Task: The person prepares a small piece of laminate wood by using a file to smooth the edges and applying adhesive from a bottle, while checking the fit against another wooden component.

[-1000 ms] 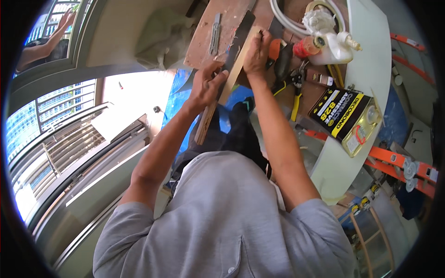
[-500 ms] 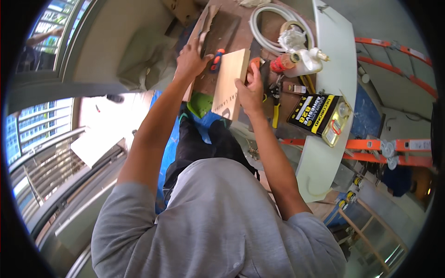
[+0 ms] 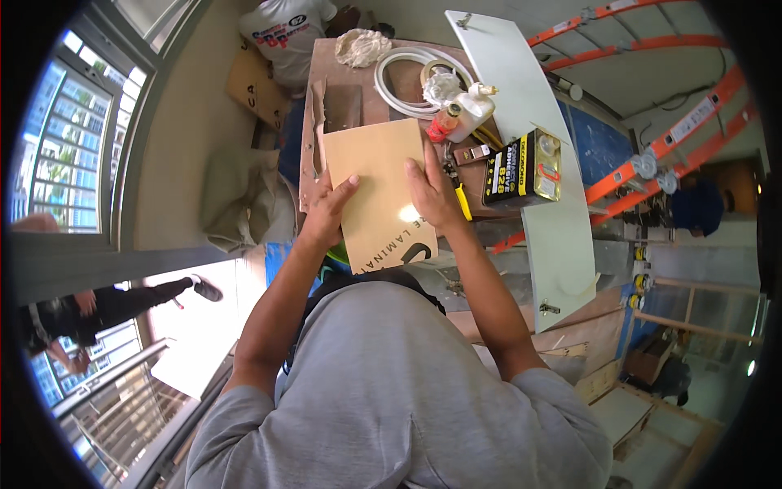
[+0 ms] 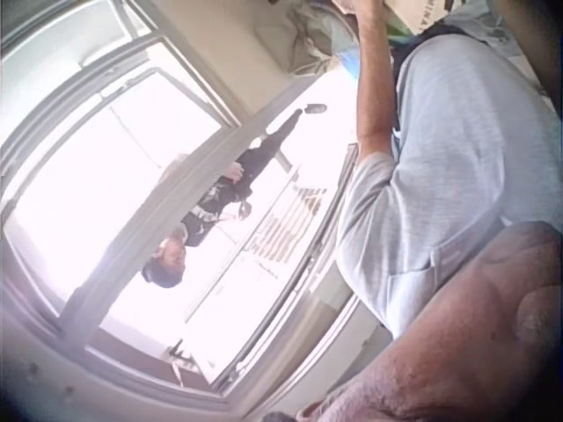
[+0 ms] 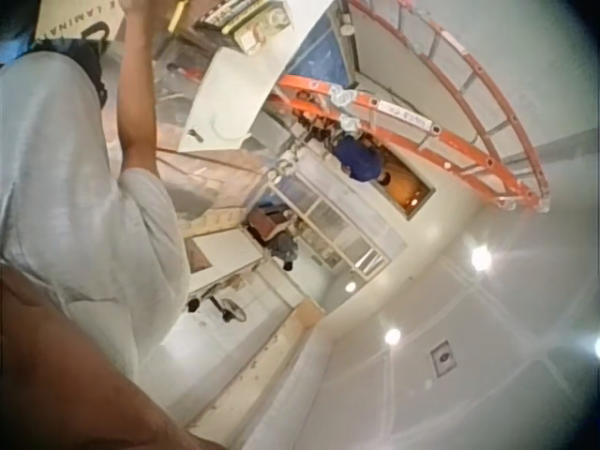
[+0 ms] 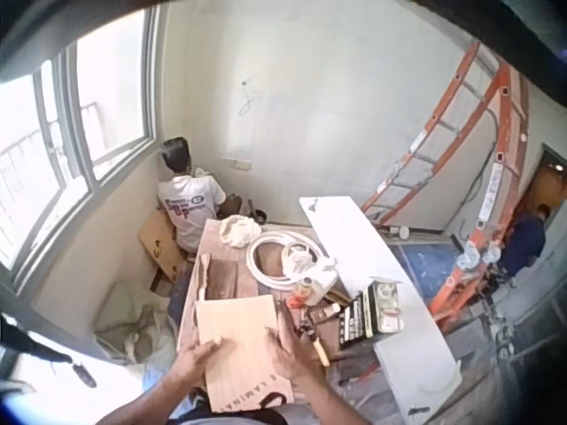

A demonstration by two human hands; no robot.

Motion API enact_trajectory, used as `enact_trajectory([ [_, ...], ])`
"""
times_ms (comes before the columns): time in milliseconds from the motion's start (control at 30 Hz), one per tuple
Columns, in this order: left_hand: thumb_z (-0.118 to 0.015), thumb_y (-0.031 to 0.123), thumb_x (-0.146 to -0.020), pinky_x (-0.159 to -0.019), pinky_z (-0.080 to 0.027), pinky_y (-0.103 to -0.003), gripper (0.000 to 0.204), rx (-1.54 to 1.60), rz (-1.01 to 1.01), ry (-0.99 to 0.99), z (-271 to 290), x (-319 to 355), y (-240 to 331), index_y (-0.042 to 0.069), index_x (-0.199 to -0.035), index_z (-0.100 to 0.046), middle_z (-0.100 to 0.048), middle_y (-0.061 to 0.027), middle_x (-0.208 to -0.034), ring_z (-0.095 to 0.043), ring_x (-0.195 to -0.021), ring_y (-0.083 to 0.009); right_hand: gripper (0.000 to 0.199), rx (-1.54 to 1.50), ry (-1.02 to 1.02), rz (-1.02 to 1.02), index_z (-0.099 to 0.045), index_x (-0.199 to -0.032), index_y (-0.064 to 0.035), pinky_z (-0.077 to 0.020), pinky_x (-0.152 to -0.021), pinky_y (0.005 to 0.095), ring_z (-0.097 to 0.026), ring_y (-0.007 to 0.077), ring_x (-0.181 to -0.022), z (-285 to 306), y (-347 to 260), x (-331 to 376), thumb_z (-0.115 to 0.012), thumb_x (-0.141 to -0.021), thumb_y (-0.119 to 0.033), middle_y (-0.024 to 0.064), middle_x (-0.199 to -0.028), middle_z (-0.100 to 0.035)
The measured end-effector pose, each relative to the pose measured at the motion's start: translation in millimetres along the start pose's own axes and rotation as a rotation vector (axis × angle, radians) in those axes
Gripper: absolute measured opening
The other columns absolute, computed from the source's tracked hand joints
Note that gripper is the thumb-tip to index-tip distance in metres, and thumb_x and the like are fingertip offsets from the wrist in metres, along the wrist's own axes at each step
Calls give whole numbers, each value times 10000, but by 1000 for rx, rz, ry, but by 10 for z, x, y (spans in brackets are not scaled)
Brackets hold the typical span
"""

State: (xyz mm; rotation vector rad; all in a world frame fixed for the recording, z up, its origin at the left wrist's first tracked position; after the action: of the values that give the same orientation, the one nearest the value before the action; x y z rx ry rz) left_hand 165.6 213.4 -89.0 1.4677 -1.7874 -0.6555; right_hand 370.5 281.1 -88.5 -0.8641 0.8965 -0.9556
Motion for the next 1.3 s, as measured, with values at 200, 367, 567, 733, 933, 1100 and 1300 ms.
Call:
enact_trajectory([
  [200, -666, 211, -1019, -956, -552, -358, 464, -179, -77, -73, -49, 240, 152, 4, -1402, -506, -658, -108, -1259, -652, -1148, -199, 545, 189, 118, 32, -328, -1594, -5, -359, -1189, 419, -494, 362, -1418, -45, -367, -611, -427, -1118, -253, 248, -1523, -507],
  [367, -652, 205, -1023, -909, -569, -360, 426, -129, 38, -101, 34, 277, 216, 5, -1381, -539, -668, -102, -1242, -674, -1102, -202, 591, -194, 450, -107, -513, -1493, -61, -447, -1075, 466, -632, 301, -1236, 535, -555, -1233, -450, -1077, -475, 141, -1455, -604],
  [567, -662, 224, -1011, -861, -596, -359, 439, -107, 46, -102, 63, 335, 363, 7, -1377, -555, -682, -111, -1213, -705, -1041, -207, 498, -235, 124, -335, -609, -1393, -48, -512, -962, 335, -678, 197, -1105, 494, -615, -556, -518, -1085, -428, 104, -1286, -691],
  [733, -665, 216, -1006, -850, -600, -362, 417, -86, 62, -91, 106, 348, 352, 8, -1356, -578, -698, -115, -1187, -716, -1019, -209, 443, -437, 79, -290, -661, -1334, -37, -530, -918, 263, -665, 101, -1052, 110, -460, -104, -607, -1068, -386, 56, -1149, -729],
  [933, -655, 258, -996, -883, -585, -360, 482, -95, 92, -101, 92, 377, 381, -22, -1373, -549, -702, -135, -1190, -721, -1008, -223, 426, -492, 128, -343, -625, -1383, -4, -483, -974, 269, -628, 105, -1077, 42, -482, 30, -680, -1023, -225, 48, -1237, -700],
  [1100, -658, 265, -994, -894, -583, -367, 495, -46, 87, -77, 151, 414, 342, -29, -1375, -542, -700, -147, -1198, -720, -1019, -235, 658, -626, 48, -360, -455, -1540, -30, -497, -1025, 308, -624, 142, -1196, -117, -740, 406, -741, -954, -116, 71, -1307, -673],
  [1300, -678, 258, -984, -929, -575, -380, 512, -17, 117, -89, 309, 379, 251, -20, -1387, -526, -684, -160, -1240, -706, -1077, -244, 689, -662, 65, -318, -425, -1533, 21, -499, -1052, 334, -615, 176, -1244, -229, -967, 588, -751, -934, -82, 107, -1353, -646],
])
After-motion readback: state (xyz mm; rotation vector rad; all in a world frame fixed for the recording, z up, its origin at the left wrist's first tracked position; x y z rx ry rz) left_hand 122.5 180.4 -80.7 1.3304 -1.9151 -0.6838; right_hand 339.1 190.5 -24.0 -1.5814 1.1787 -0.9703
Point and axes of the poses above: each hand's wrist, its own x-axis away from the middle knuckle, its own z-axis out of the back of the hand, y = z × x, the point moved 1 cm from there along -x, towards the middle knuckle
